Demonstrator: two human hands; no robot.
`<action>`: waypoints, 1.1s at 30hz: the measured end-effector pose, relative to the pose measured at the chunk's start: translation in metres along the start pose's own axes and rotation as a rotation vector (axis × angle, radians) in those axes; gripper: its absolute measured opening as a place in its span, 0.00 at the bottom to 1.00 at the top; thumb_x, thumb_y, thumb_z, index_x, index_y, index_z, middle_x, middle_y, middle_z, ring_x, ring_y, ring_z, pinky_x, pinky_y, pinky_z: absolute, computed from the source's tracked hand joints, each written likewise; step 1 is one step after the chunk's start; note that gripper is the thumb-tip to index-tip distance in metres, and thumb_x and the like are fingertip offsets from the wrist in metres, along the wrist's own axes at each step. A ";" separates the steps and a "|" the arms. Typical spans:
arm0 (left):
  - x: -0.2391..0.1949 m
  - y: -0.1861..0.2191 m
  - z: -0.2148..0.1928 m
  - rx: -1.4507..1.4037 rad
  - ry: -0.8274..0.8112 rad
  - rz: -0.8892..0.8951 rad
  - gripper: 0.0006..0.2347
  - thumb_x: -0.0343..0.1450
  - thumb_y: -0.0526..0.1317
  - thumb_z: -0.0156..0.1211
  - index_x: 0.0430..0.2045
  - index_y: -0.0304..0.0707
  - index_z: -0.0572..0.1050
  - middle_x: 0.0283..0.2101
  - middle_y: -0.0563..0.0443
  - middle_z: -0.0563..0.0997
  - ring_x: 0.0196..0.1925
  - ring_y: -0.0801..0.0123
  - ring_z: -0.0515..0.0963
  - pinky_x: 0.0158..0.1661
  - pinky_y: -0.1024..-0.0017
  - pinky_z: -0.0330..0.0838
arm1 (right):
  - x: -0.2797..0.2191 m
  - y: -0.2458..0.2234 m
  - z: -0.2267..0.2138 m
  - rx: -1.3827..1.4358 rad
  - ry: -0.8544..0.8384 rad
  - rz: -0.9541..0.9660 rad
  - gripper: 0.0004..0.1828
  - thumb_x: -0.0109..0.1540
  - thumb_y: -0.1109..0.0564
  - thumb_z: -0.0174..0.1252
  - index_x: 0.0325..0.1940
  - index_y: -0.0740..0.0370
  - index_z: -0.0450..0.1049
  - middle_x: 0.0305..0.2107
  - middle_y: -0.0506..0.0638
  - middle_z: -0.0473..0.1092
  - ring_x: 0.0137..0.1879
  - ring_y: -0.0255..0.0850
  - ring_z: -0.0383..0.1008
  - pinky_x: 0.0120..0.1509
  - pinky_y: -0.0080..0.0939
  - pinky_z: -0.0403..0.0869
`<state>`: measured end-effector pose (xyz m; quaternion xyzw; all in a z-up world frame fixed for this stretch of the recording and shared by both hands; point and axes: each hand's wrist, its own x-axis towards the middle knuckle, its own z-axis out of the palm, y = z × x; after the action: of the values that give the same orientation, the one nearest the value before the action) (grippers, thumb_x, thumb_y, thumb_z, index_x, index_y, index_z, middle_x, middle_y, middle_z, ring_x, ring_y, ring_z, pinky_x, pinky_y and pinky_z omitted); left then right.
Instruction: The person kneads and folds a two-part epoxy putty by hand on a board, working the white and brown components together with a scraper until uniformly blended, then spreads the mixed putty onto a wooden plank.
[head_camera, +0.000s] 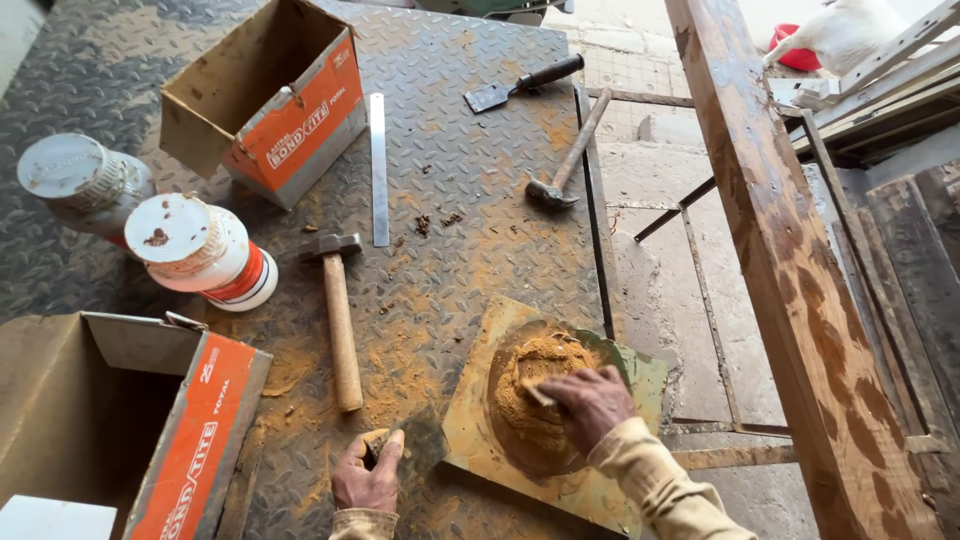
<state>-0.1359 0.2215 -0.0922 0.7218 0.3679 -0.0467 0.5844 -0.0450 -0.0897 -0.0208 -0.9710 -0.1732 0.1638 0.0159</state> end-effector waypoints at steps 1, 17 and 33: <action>0.007 -0.011 0.002 0.001 0.000 0.005 0.12 0.65 0.44 0.69 0.36 0.35 0.83 0.28 0.44 0.84 0.31 0.61 0.81 0.37 0.64 0.75 | 0.009 0.002 -0.001 0.002 0.005 0.001 0.21 0.65 0.56 0.52 0.61 0.36 0.75 0.55 0.38 0.75 0.55 0.35 0.74 0.62 0.42 0.63; 0.007 -0.007 0.010 0.008 -0.039 -0.025 0.12 0.66 0.43 0.70 0.36 0.34 0.83 0.27 0.45 0.85 0.28 0.64 0.81 0.34 0.67 0.75 | 0.027 0.000 -0.010 0.030 0.136 0.087 0.17 0.66 0.50 0.54 0.59 0.40 0.75 0.55 0.40 0.75 0.56 0.37 0.74 0.62 0.43 0.63; 0.002 -0.005 0.004 0.045 -0.003 -0.047 0.12 0.66 0.44 0.70 0.36 0.36 0.83 0.27 0.47 0.84 0.28 0.67 0.80 0.33 0.69 0.74 | 0.046 0.040 -0.020 0.132 -0.007 0.286 0.20 0.65 0.53 0.55 0.59 0.30 0.76 0.46 0.39 0.79 0.52 0.34 0.74 0.63 0.39 0.62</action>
<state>-0.1361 0.2188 -0.0990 0.7257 0.3828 -0.0699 0.5674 0.0155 -0.1112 -0.0198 -0.9821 -0.0220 0.1787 0.0558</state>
